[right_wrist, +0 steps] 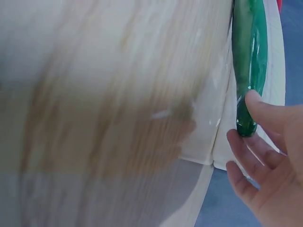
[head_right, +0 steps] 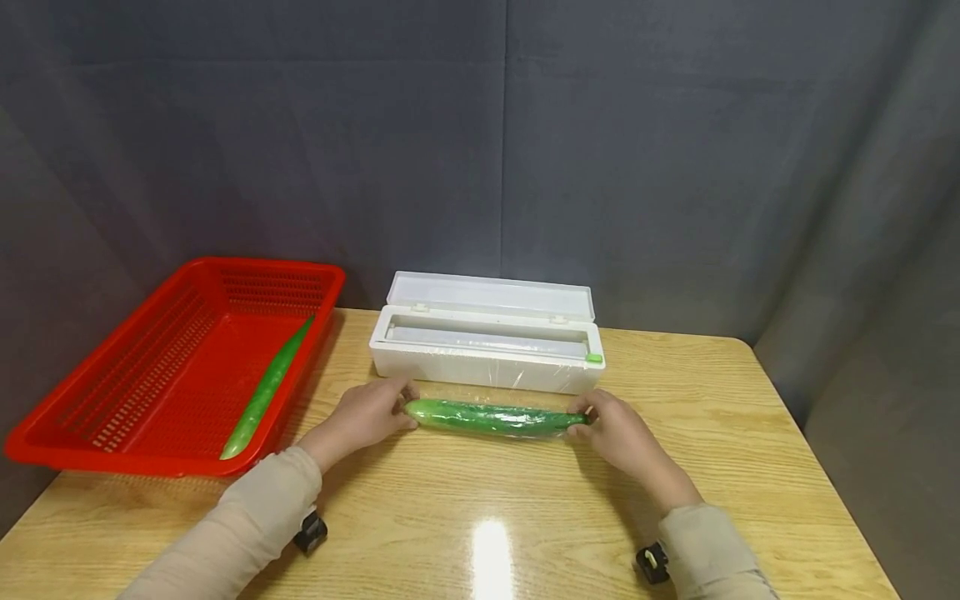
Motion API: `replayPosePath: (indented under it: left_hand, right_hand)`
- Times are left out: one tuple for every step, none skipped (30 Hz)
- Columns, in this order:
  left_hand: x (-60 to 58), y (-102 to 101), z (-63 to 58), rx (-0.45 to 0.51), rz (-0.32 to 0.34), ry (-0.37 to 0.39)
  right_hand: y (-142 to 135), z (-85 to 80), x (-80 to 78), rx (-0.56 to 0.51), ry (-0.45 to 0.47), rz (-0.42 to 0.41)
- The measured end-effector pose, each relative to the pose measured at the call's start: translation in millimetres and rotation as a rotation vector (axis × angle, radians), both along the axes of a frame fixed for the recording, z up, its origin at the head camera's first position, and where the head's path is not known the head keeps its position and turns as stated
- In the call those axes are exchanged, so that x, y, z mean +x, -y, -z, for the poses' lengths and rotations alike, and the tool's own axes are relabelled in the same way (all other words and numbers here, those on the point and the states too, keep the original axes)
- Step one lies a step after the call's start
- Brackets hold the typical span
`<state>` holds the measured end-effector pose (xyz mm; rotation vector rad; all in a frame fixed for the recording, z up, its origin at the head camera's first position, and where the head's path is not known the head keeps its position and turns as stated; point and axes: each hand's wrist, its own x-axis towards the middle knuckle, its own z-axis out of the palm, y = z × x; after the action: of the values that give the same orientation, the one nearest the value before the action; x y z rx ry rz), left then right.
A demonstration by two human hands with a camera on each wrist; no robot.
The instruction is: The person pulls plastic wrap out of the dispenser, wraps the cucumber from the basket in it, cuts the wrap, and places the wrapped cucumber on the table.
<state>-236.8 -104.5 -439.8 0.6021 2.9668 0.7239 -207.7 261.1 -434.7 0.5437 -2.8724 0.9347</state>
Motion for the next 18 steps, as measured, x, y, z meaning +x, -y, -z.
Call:
replayPosePath:
  left_hand:
    - [-0.2, -0.3, -0.5, -0.001, -0.010, -0.002]
    - [-0.4, -0.6, -0.9, 0.001, -0.018, 0.000]
    - [-0.7, -0.8, -1.2, 0.001, -0.024, -0.001]
    - [-0.9, -1.1, -1.6, 0.001, -0.029, 0.000]
    - [-1.0, -1.4, -1.9, -0.001, -0.034, 0.000]
    - [-1.2, -1.7, -2.0, -0.003, -0.038, 0.001]
    - [-1.4, -1.9, -2.2, -0.007, -0.040, 0.001]
    - [-1.5, -2.2, -2.3, -0.014, -0.041, -0.002]
    - [-1.6, -2.4, -2.3, -0.020, -0.042, -0.005]
    - [-1.6, -2.4, -2.1, -0.028, -0.042, -0.008]
    - [-1.6, -2.5, -2.2, -0.035, -0.041, -0.008]
    - [-1.5, -2.4, -2.2, -0.039, -0.039, -0.009]
    - [-1.3, -2.3, -2.3, -0.044, -0.037, -0.010]
    - [-1.0, -2.0, -2.1, -0.047, -0.035, -0.013]
    - [-0.7, -1.8, -2.0, -0.048, -0.034, -0.013]
    - [-0.3, -1.5, -2.2, -0.049, -0.032, -0.015]
    - [-0.1, -1.2, -2.3, -0.049, -0.030, -0.015]
    - [0.2, -0.8, -2.4, -0.048, -0.029, -0.017]
  right_hand:
    - [0.5, 0.2, -0.7, 0.011, -0.001, 0.012]
    - [0.8, 0.4, -1.5, 0.019, -0.001, 0.025]
    - [1.2, 0.4, -2.1, 0.031, -0.004, 0.035]
    - [1.5, 0.3, -2.4, 0.042, -0.007, 0.044]
    - [1.6, 0.1, -2.8, 0.054, -0.009, 0.053]
    - [1.9, -0.2, -3.0, 0.063, -0.011, 0.060]
    - [2.2, -0.3, -3.1, 0.069, -0.010, 0.067]
    - [2.5, -0.5, -3.3, 0.074, -0.010, 0.072]
    - [2.8, -0.6, -3.3, 0.077, -0.009, 0.077]
    - [3.1, -0.7, -3.4, 0.077, -0.006, 0.080]
    - [3.4, -0.7, -3.4, 0.077, -0.004, 0.081]
    - [3.7, -0.7, -3.3, 0.076, -0.001, 0.084]
    - [3.8, -0.6, -3.3, 0.073, 0.003, 0.084]
    - [3.8, -0.3, -3.4, 0.071, 0.007, 0.085]
    - [3.8, 0.0, -3.3, 0.070, 0.011, 0.083]
    - [3.9, 0.0, -3.1, 0.070, 0.016, 0.084]
    - [3.7, 0.1, -3.0, 0.071, 0.023, 0.083]
    - [3.4, 0.0, -2.8, 0.071, 0.028, 0.083]
